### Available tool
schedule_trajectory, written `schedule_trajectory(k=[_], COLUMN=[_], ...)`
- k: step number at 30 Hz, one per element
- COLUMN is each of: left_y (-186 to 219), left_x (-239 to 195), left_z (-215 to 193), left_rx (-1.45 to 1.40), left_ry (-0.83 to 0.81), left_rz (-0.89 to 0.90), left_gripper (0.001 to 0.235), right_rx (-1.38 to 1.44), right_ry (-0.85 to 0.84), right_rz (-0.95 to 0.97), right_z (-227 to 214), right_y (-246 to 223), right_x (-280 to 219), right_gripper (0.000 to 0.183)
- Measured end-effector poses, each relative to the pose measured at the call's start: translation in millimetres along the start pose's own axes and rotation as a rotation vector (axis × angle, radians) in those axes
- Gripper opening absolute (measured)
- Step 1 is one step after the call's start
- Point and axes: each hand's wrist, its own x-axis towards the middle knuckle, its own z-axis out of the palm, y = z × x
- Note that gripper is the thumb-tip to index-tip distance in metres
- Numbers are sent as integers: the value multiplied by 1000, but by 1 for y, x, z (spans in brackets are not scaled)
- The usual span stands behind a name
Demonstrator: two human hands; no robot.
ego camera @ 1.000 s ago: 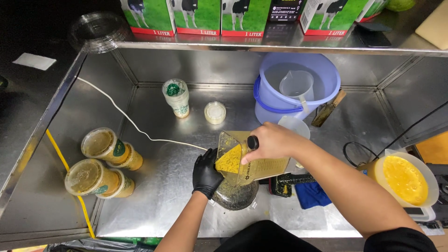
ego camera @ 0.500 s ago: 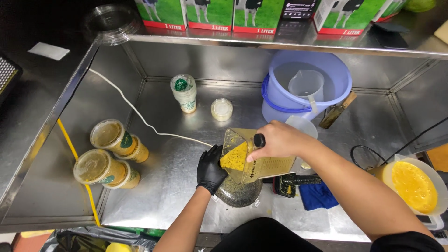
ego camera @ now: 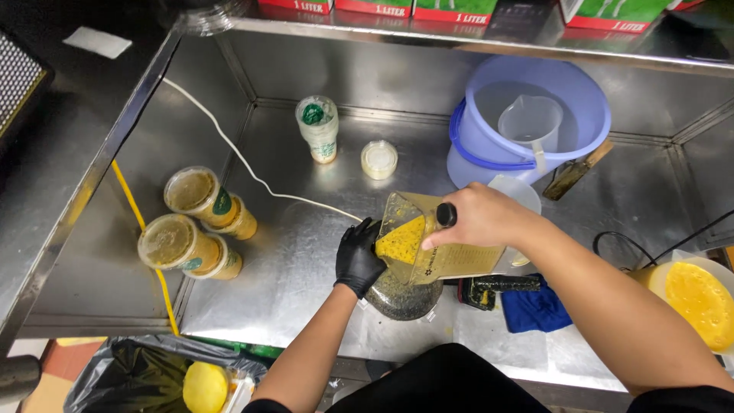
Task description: The person is blending a yellow drink and pouring it into cups at a workstation.
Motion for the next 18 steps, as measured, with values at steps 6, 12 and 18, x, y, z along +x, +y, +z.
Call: schedule_trajectory(k=[6, 12, 18], left_y=[-7, -5, -6], left_x=[-1, 0, 0], left_z=[7, 4, 5], left_rx=[18, 15, 10], left_ry=[0, -22, -25], left_rz=[-1, -14, -24], left_gripper=[62, 68, 68], right_rx=[-43, -26, -18], right_ry=[6, 18, 14], right_rz=[10, -2, -10], right_z=[4, 4, 3], right_y=[5, 2, 2], right_x=[3, 2, 2], right_gripper=[67, 65, 63])
